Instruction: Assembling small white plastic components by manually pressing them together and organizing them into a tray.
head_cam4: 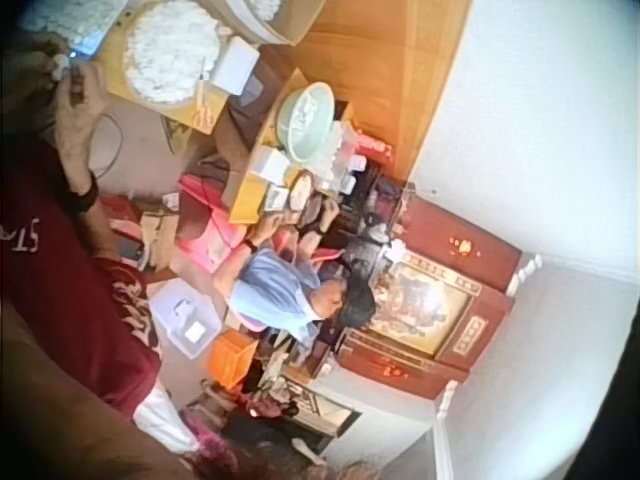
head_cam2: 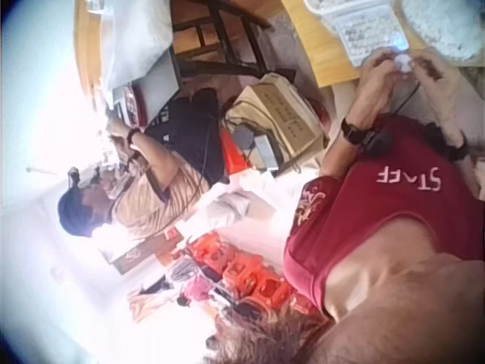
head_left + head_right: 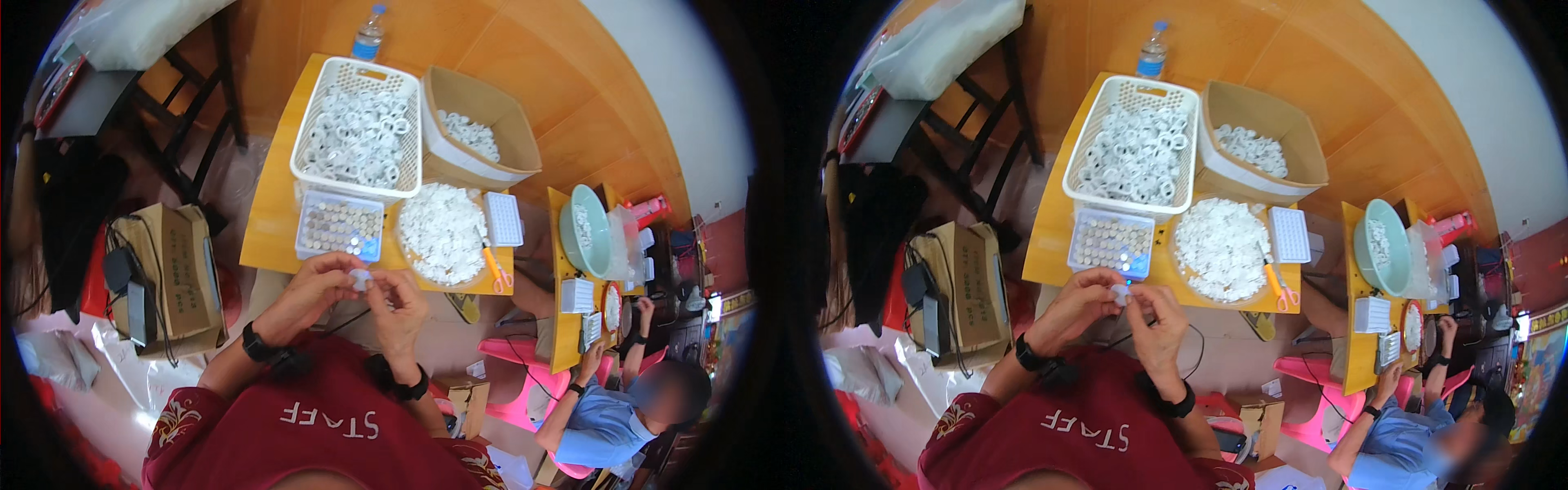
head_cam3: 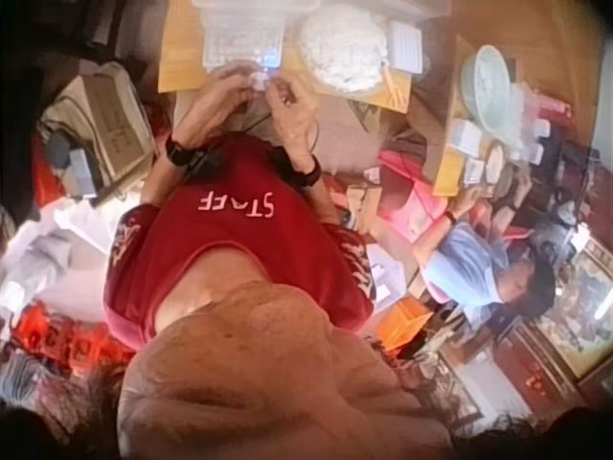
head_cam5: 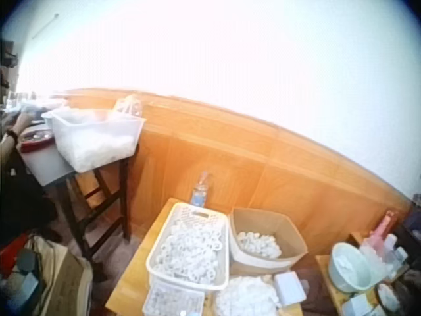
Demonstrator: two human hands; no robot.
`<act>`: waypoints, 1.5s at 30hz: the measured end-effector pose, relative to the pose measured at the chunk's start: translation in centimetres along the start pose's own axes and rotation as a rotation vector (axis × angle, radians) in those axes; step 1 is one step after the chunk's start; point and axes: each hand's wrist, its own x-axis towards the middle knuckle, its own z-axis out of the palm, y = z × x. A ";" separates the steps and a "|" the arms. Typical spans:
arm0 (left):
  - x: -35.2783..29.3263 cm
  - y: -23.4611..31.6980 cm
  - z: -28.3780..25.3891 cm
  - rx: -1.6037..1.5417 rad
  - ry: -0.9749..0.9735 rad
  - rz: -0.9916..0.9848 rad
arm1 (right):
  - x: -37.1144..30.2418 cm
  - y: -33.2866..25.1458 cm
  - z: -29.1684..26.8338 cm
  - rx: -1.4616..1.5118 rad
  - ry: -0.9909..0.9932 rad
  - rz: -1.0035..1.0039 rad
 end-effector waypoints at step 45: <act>-2.7 1.4 -3.6 0.073 0.139 0.144 | 20.2 1.7 0.5 -0.915 -0.557 -0.498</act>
